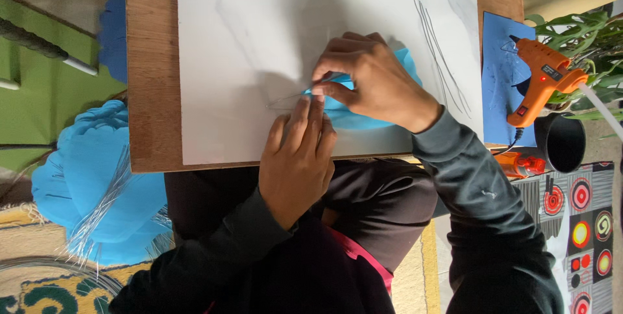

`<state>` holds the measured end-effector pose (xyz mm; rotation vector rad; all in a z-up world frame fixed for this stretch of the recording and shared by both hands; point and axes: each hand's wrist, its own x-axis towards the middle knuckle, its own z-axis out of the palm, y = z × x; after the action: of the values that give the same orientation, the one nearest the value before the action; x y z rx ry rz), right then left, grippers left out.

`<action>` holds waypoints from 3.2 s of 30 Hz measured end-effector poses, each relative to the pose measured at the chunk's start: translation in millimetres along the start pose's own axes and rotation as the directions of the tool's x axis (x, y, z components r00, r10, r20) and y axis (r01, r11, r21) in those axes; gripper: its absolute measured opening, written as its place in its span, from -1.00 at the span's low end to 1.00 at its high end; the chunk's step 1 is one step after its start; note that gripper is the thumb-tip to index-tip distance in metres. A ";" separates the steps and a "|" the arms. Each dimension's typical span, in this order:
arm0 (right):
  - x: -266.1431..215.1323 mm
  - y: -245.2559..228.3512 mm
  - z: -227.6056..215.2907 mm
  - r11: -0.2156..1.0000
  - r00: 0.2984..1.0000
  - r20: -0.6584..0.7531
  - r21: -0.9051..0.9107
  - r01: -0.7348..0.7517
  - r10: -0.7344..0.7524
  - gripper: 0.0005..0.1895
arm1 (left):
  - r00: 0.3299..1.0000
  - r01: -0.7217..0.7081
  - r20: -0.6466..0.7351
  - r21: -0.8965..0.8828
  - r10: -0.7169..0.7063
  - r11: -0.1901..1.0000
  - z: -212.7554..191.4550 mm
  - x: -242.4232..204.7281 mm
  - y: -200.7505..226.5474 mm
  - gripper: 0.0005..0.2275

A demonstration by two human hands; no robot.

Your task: The person assembles a paper petal by placing a thin wire onto a blue paper cutout and applying hot glue along the wire before folding the paper over it.

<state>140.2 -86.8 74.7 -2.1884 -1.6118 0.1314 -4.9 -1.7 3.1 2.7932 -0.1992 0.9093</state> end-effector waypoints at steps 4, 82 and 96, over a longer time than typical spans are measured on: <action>3.5 3.7 7.2 0.999 1.000 0.003 0.040 -0.003 0.003 -0.91 | 0.999 0.040 0.014 0.004 -0.040 0.999 5.6 -4.9 3.3 -0.73; -14.5 40.9 -4.1 0.996 0.995 -0.041 0.011 0.087 -0.086 -0.87 | 0.987 -0.088 0.141 0.118 0.071 0.989 -2.6 23.1 3.0 -0.60; -14.8 44.0 -0.6 0.997 0.995 -0.051 0.014 0.081 -0.080 -0.88 | 0.980 -0.108 0.178 0.104 0.088 0.989 -3.3 24.0 4.2 -0.58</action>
<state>174.8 -111.4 55.9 -2.0940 -1.6626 0.0645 11.7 -6.6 20.5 2.9922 -0.3240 0.7187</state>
